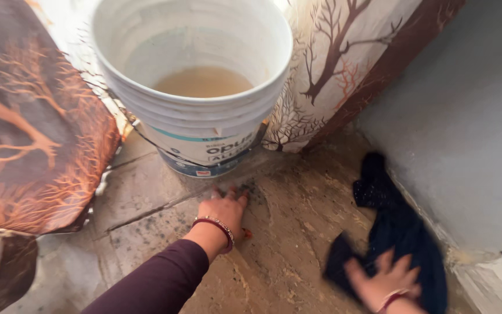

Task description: The person wipes the floor by hand with a dark cloth, moving around the space to scrub various sections. They then place the cloth into a white bucket containing water, wring it out, and continue wiping the floor.

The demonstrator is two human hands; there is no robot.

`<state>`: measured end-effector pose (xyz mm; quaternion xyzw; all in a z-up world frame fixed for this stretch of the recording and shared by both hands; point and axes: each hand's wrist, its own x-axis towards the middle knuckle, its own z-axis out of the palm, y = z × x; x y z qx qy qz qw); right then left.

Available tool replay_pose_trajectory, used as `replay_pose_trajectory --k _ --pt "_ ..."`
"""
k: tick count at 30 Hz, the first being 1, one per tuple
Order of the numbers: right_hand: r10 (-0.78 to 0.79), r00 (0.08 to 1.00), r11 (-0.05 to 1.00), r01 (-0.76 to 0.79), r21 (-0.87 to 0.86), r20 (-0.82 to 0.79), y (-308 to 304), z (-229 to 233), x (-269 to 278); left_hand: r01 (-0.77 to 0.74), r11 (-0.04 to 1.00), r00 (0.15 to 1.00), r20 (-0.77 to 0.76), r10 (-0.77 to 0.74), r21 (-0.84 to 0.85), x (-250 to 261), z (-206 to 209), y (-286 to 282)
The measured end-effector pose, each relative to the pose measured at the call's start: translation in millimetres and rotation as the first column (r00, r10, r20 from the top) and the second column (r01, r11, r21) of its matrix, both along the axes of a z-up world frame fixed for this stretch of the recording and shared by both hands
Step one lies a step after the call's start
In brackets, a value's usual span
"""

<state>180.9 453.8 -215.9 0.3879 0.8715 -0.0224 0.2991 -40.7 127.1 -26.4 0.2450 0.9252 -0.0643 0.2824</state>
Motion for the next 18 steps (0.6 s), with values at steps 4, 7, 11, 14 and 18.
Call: replay_pose_trajectory --k 4,7,11,14,18 --pt "0.256 0.960 0.959 -0.267 -0.096 -0.114 -70.6 35.9 -44.6 -0.090 0.982 0.996 0.004 0.091 0.166 3.3 26.8 -13.6" --pt "0.361 0.899 0.912 -0.395 -0.106 -0.246 -80.3 62.7 -82.6 -0.074 0.961 0.994 -0.058 0.093 0.267 -0.4 48.7 -24.7" --pt "0.376 0.872 0.901 -0.423 -0.097 -0.312 -55.0 62.9 -97.5 -0.112 0.972 0.984 -0.111 0.137 0.207 -0.4 68.8 -48.4" --pt "0.361 0.883 0.913 -0.400 -0.078 -0.300 -40.8 59.4 -110.7 -0.136 0.972 0.975 -0.149 0.166 0.193 3.9 78.7 -70.2" --pt "0.304 0.914 0.945 -0.326 -0.039 -0.269 -20.7 51.0 -111.5 -0.075 0.932 0.939 -0.289 0.185 0.355 12.0 89.1 -93.7"
